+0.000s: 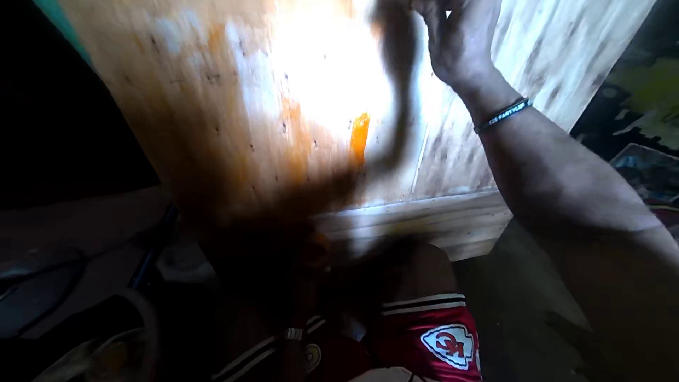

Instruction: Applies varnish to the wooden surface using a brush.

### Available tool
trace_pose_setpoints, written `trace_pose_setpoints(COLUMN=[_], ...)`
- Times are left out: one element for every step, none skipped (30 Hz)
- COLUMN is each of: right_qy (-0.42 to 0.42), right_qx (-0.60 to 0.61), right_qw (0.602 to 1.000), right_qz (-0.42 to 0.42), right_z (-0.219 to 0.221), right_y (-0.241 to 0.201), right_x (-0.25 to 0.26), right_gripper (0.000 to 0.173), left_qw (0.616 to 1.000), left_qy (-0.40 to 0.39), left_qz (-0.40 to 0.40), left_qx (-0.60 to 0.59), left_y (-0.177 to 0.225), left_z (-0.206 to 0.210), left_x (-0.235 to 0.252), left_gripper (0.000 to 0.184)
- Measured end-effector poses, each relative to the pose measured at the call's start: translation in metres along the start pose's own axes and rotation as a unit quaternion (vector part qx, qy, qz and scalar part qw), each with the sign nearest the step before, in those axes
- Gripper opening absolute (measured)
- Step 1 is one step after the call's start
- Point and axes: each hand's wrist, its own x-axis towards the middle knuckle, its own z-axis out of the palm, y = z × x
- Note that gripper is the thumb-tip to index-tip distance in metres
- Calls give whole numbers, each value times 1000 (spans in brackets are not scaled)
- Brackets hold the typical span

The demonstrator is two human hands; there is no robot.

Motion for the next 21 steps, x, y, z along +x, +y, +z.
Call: trace_pose_setpoints(right_qy=[-53,-121,-188,-243,-283,-312,-324,-323,-310,-292,-265,-232,-187,-130,-68,-15,11,-8,-67,-142,-219], right_qx=[9,28,50,60,62,72,83,93,103,109,111,109,102,88,74,72,73,65,57,52,52], right_qw=[998,992,980,968,957,947,941,941,944,950,958,967,977,988,995,996,995,996,995,988,974], right_qz=[13,28,35,20,-10,-36,-49,-49,-41,-27,-10,5,10,3,-22,-53,-73,-66,-42,-17,-3], right_z=[1,3,9,17,25,33,40,43,44,45,45,45,43,41,39,40,39,37,33,33,36], right_y=[-15,-36,-58,-75,-87,-92,-93,-93,-91,-88,-82,-73,-63,-53,-43,-36,-35,-43,-58,-77,-95], right_x=[-27,-67,-119,-174,-224,-260,-276,-273,-252,-220,-181,-136,-93,-53,-21,2,13,7,-16,-54,-106], right_gripper=[23,24,24,23,22,24,25,24,22,22,23,27,30,29,25,22,20,20,21,20,20], left_qw=[1000,999,999,999,999,999,999,999,999,999,999,999,998,998,998,997,997,996,996,995,996], left_qy=[16,25,31,31,25,22,25,30,34,40,45,45,51,57,63,67,67,66,72,74,74], left_qz=[6,13,17,11,-2,-7,-4,-2,-3,-5,-13,-27,-28,-21,-13,-5,1,7,19,22,22], left_qx=[-7,-15,-17,-20,-22,-23,-21,-23,-22,-19,-13,-8,-10,-13,-18,-29,-41,-52,-57,-57,-50], left_y=[-7,-12,-14,-14,-12,-10,-11,-12,-13,-12,-10,-6,-4,-5,-6,-7,-7,-8,-9,-10,-11], left_z=[1,1,1,-1,-4,-6,-7,-8,-8,-8,-8,-10,-10,-10,-9,-8,-7,-7,-6,-6,-7], left_x=[1,1,1,1,0,-1,-1,-1,-1,-1,-1,-1,-2,-2,-2,-2,-1,-2,-1,0,2], left_gripper=[85,85,84,83,84,86,89,90,91,91,89,89,88,87,87,87,86,86,86,85,86])
